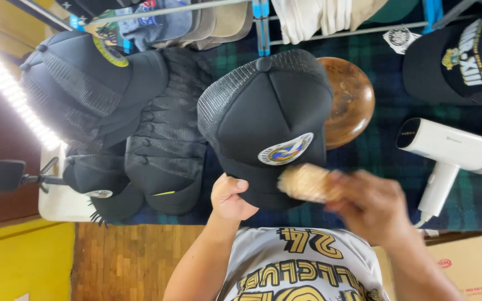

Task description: Brushing and steaming a mesh cap to clean and shape it for quality control.

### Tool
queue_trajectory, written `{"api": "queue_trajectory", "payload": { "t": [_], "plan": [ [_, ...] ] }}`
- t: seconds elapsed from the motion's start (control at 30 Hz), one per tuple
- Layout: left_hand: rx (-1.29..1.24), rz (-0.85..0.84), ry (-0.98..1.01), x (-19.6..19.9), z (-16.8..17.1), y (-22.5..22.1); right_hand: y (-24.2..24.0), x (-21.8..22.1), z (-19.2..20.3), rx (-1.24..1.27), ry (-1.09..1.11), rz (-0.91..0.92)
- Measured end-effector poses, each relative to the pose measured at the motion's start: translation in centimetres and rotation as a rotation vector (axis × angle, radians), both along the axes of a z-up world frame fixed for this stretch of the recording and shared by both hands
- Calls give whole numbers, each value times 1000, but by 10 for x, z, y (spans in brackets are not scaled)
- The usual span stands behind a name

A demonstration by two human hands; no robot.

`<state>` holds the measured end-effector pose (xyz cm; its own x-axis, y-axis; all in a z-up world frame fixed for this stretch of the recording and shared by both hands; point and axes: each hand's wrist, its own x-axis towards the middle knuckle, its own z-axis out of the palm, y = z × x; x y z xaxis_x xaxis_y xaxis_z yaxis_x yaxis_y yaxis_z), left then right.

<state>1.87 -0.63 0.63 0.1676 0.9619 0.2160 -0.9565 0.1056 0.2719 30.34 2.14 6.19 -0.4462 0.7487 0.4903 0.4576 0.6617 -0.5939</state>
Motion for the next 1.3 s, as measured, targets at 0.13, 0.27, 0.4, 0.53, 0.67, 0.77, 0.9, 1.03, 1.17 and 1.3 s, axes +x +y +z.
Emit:
{"api": "queue_trajectory", "payload": {
  "t": [0.13, 0.27, 0.4, 0.53, 0.67, 0.77, 0.9, 1.03, 1.17, 1.3],
  "plan": [
    [-29, -41, -28, 6, 4, 0, 20, 31, -8, -19, -61, -296],
    [37, 49, 33, 15, 21, 10, 6, 40, -13, -59, -39, -419],
    [-49, 36, 67, 26, 28, 12, -8, -4, 17, -14, -118, -119],
    [1, 64, 57, 33, 25, 14, -3, -64, 64, 193, -93, 37],
    [82, 61, 72, 34, -15, 11, 2, -100, 100, 383, -209, -17],
    [-127, 197, 96, 32, -32, 14, -1, -111, 102, 373, -238, -9],
    [-177, -104, -306, 10, 25, 11, -15, -106, 88, 250, -270, 80],
    [-319, 96, -216, 8, 64, 26, -21, -77, 63, 110, -245, 127],
    [-265, 90, -204, 4, 64, 27, -2, -34, 31, 69, -53, -100],
    [-268, 20, -223, 5, 45, 22, 21, -6, 28, -107, 87, -327]
  ]
}}
